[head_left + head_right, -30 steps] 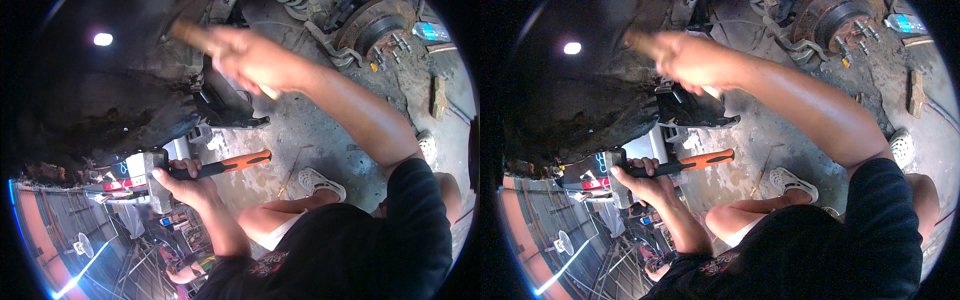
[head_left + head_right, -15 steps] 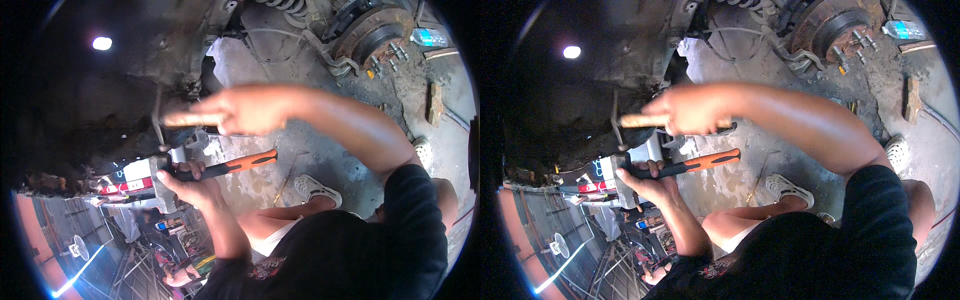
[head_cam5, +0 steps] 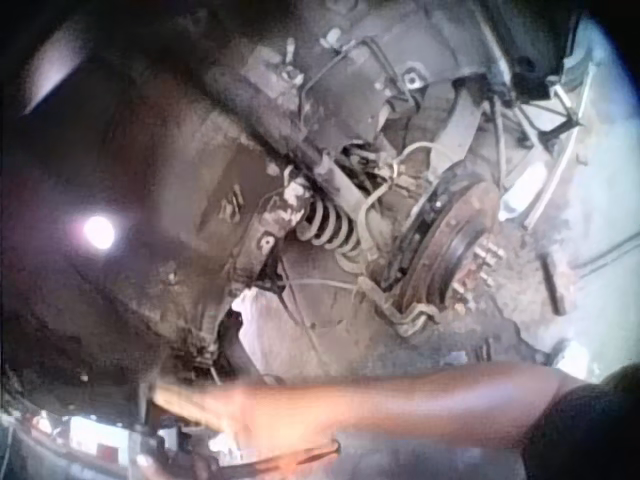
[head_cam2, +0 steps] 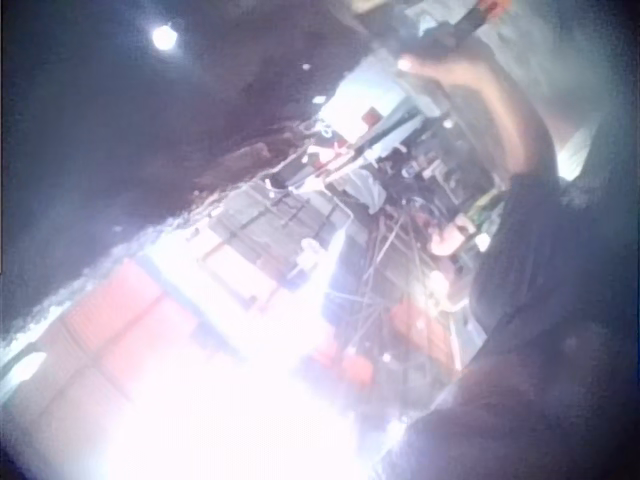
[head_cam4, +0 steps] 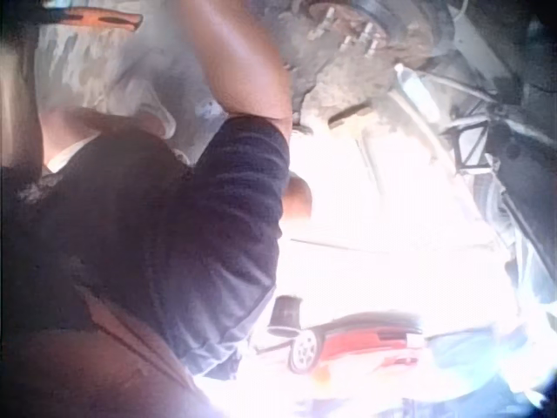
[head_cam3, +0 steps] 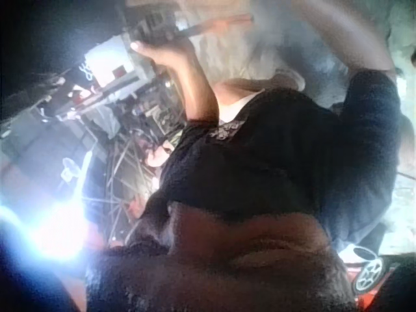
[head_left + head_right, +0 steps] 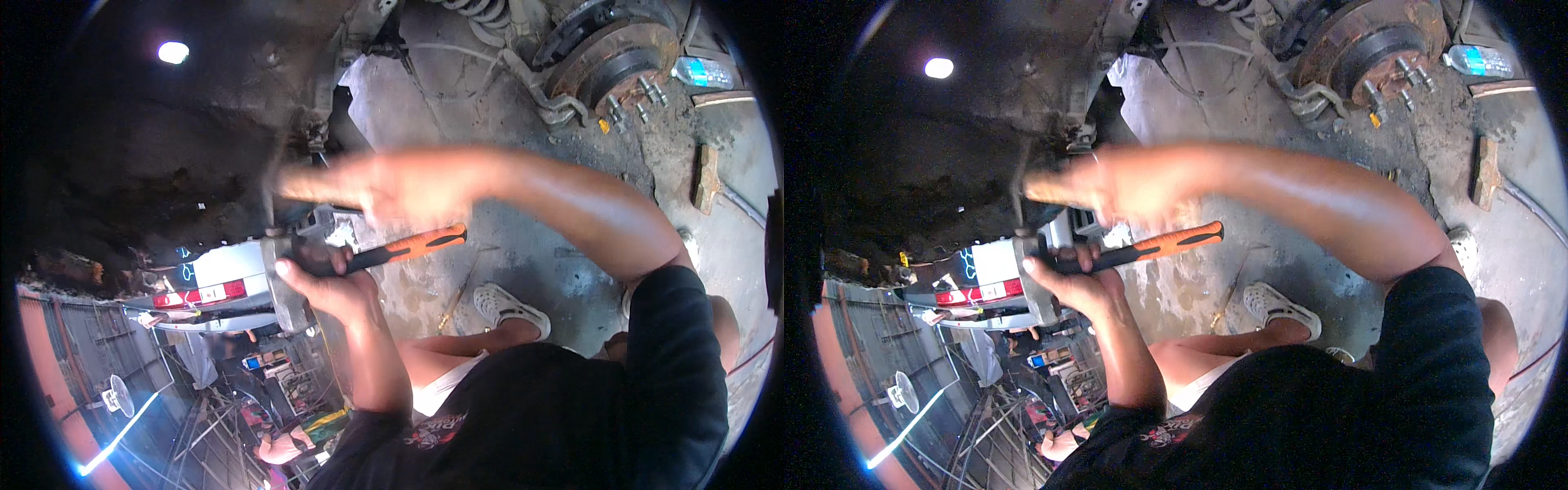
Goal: The person uses a hammer and a chisel to repeatedly strike and pry at the damaged front fender and wheel well area of a car. They adjust their grip and position multiple times while working on the same section of the vehicle's body.
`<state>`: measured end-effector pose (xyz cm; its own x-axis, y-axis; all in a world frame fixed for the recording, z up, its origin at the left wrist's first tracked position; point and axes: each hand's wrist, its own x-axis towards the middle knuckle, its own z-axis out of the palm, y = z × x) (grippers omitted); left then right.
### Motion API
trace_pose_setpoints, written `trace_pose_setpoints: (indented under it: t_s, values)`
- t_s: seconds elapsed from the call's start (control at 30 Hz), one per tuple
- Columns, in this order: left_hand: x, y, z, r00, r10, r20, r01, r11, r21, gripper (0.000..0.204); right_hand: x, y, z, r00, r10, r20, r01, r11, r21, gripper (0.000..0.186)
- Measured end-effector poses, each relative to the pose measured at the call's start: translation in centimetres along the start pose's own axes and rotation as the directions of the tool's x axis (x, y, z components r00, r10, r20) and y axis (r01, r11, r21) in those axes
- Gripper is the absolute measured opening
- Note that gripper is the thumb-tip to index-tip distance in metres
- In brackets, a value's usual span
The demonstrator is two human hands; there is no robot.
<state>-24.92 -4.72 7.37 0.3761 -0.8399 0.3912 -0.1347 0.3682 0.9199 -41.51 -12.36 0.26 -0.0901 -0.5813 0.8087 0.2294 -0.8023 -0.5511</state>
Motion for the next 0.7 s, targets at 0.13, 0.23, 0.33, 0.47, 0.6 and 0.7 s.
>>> trace_pose_setpoints:
  t_s: [0.13, 0.23, 0.33, 0.47, 0.6, 0.7]
  values:
    - [0.8, -0.7, -1.8, 0.996, -0.087, 0.018, 0.089, 0.991, -0.099, 0.054, 3.6, -3.9, -6.4, 0.703, 0.600, 0.383, -0.679, 0.726, 0.110, 0.037]
    - [0.6, -0.6, -0.7, 0.995, -0.097, 0.026, 0.100, 0.988, -0.117, 0.057, 2.7, -2.6, -5.1, 0.699, 0.676, 0.232, -0.714, 0.648, 0.265, 0.034]
    - [0.0, -0.4, -0.4, 0.990, -0.138, -0.043, 0.129, 0.978, -0.163, 0.057, 3.2, -2.2, -5.2, 0.705, 0.592, 0.390, -0.672, 0.734, 0.100, 0.045]
    - [0.3, -0.7, -0.4, 0.992, -0.121, 0.041, 0.126, 0.980, -0.153, 0.056, 4.7, -1.5, -7.2, 0.743, 0.633, 0.217, -0.666, 0.730, 0.152, 0.041]
    - [0.1, -1.0, -0.2, 0.992, -0.128, -0.015, 0.124, 0.979, -0.162, 0.056, 2.1, -0.2, -4.1, 0.840, 0.346, 0.418, -0.372, 0.928, -0.020, 0.043]
    - [0.6, -1.4, -0.6, 0.987, -0.157, 0.029, 0.160, 0.971, -0.175, 0.058, 3.9, -2.0, -7.0, 0.696, 0.542, 0.472, -0.602, 0.798, -0.029, 0.044]
